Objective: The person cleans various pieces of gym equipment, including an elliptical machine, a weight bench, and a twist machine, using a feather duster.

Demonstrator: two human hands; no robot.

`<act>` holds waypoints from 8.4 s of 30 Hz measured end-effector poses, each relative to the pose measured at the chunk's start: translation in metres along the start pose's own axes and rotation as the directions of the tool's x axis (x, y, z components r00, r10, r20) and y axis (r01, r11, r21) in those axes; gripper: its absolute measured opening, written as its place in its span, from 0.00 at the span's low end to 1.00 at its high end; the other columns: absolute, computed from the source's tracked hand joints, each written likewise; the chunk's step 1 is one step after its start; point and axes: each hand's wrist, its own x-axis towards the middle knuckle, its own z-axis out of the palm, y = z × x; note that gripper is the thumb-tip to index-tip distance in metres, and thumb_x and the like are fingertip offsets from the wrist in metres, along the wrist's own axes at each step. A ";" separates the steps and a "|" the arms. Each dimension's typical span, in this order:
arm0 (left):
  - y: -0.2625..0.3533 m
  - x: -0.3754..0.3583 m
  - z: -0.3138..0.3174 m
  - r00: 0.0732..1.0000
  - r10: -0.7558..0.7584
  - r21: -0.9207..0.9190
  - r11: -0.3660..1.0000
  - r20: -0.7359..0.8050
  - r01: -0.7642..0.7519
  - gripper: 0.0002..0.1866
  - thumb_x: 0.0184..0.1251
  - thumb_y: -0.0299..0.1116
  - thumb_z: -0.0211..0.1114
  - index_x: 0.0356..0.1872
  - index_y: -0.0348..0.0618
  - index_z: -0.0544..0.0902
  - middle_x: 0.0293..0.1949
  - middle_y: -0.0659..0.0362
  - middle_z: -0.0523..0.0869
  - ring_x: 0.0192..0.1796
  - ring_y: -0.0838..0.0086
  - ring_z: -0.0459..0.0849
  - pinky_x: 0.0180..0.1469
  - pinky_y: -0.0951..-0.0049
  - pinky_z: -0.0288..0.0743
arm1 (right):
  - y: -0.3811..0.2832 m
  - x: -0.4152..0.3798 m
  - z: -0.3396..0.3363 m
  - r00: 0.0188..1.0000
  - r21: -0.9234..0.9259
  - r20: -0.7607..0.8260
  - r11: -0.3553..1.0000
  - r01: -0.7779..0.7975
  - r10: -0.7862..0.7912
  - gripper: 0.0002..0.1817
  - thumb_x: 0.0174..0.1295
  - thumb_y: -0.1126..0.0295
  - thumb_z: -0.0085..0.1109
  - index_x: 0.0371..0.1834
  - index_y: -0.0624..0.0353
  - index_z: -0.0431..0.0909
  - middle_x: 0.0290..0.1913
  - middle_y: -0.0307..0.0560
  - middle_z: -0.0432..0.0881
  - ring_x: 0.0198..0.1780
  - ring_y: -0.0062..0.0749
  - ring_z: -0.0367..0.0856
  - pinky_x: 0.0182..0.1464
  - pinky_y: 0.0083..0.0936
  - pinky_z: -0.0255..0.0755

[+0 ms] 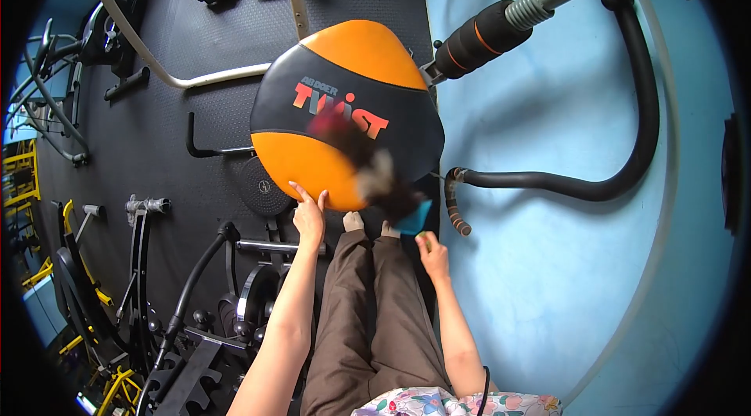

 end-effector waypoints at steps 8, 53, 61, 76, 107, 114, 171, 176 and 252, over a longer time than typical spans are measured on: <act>-0.001 -0.001 0.007 1.000 -0.018 0.014 1.000 -0.021 0.019 0.49 0.62 0.59 0.53 0.68 0.29 0.41 0.23 0.46 0.83 0.26 0.59 0.85 0.28 0.65 0.79 | -0.041 0.036 0.004 0.999 0.212 -0.020 0.976 0.047 -0.044 0.14 0.64 0.56 0.52 0.39 0.57 0.75 0.24 0.58 0.79 0.31 0.55 0.80 0.28 0.38 0.72; 0.006 0.019 0.000 0.996 -0.016 0.029 0.999 0.090 0.013 0.58 0.51 0.60 0.64 0.62 0.13 0.46 0.29 0.46 0.85 0.32 0.61 0.86 0.35 0.71 0.80 | -0.199 0.060 -0.248 0.891 0.577 -0.336 0.815 -0.060 0.304 0.17 0.65 0.55 0.53 0.36 0.60 0.76 0.13 0.35 0.67 0.12 0.12 0.62 0.14 0.14 0.52; -0.001 0.030 -0.004 0.970 -0.033 -0.035 0.999 0.239 0.042 0.60 0.51 0.60 0.64 0.62 0.13 0.42 0.37 0.40 0.83 0.40 0.55 0.85 0.42 0.63 0.79 | -0.170 0.037 -0.226 0.909 0.430 -0.329 0.897 -0.096 0.255 0.16 0.66 0.56 0.52 0.34 0.61 0.75 0.12 0.35 0.66 0.12 0.12 0.62 0.14 0.12 0.52; 0.344 -0.022 -0.478 0.147 0.366 -0.146 0.031 -0.919 -0.989 0.29 0.54 0.47 0.68 0.54 0.40 0.76 0.53 0.49 0.78 0.61 0.56 0.71 0.63 0.63 0.62 | -0.243 0.000 -0.289 0.873 0.535 -0.387 0.844 -0.048 0.295 0.19 0.67 0.54 0.49 0.33 0.61 0.73 0.13 0.36 0.67 0.12 0.15 0.63 0.14 0.15 0.53; 0.412 -0.020 -0.485 0.019 0.609 0.039 0.082 -0.793 -0.996 0.24 0.49 0.46 0.70 0.47 0.50 0.78 0.51 0.57 0.78 0.59 0.59 0.69 0.63 0.61 0.61 | -0.273 0.037 -0.395 0.866 0.157 -0.499 0.986 0.052 0.034 0.19 0.65 0.57 0.50 0.36 0.66 0.77 0.29 0.65 0.77 0.33 0.62 0.74 0.36 0.42 0.68; 0.413 -0.021 -0.485 0.049 0.617 -0.017 0.059 -0.785 -0.998 0.24 0.46 0.43 0.70 0.46 0.46 0.79 0.50 0.55 0.79 0.61 0.53 0.66 0.66 0.58 0.56 | -0.265 0.021 -0.421 0.673 0.225 -0.733 0.969 0.102 0.099 0.17 0.65 0.60 0.52 0.39 0.66 0.77 0.25 0.63 0.75 0.23 0.49 0.70 0.29 0.31 0.67; 0.405 -0.041 -0.492 0.202 0.651 -0.074 0.219 -0.732 -0.973 0.26 0.49 0.44 0.70 0.51 0.53 0.75 0.60 0.60 0.70 0.69 0.55 0.58 0.61 0.60 0.68 | -0.267 0.042 -0.493 0.864 0.122 -0.504 0.990 0.075 -0.003 0.22 0.64 0.53 0.51 0.34 0.66 0.77 0.20 0.57 0.73 0.22 0.46 0.73 0.28 0.37 0.64; 0.401 -0.047 -0.487 0.243 0.600 -0.108 0.252 -0.763 -0.962 0.27 0.48 0.42 0.71 0.52 0.54 0.73 0.63 0.61 0.68 0.69 0.54 0.58 0.61 0.60 0.68 | -0.296 0.023 -0.519 0.915 0.165 -0.403 0.985 0.047 0.024 0.23 0.65 0.52 0.51 0.35 0.66 0.76 0.17 0.52 0.69 0.18 0.34 0.68 0.26 0.31 0.64; 0.414 -0.045 -0.486 0.170 0.655 -0.014 0.236 -0.736 -0.972 0.22 0.43 0.47 0.72 0.39 0.49 0.82 0.38 0.50 0.75 0.47 0.54 0.73 0.51 0.58 0.70 | -0.057 0.095 -0.106 0.847 0.563 0.255 0.641 -0.522 0.466 0.24 0.64 0.47 0.48 0.26 0.59 0.70 0.12 0.38 0.68 0.11 0.19 0.66 0.13 0.18 0.61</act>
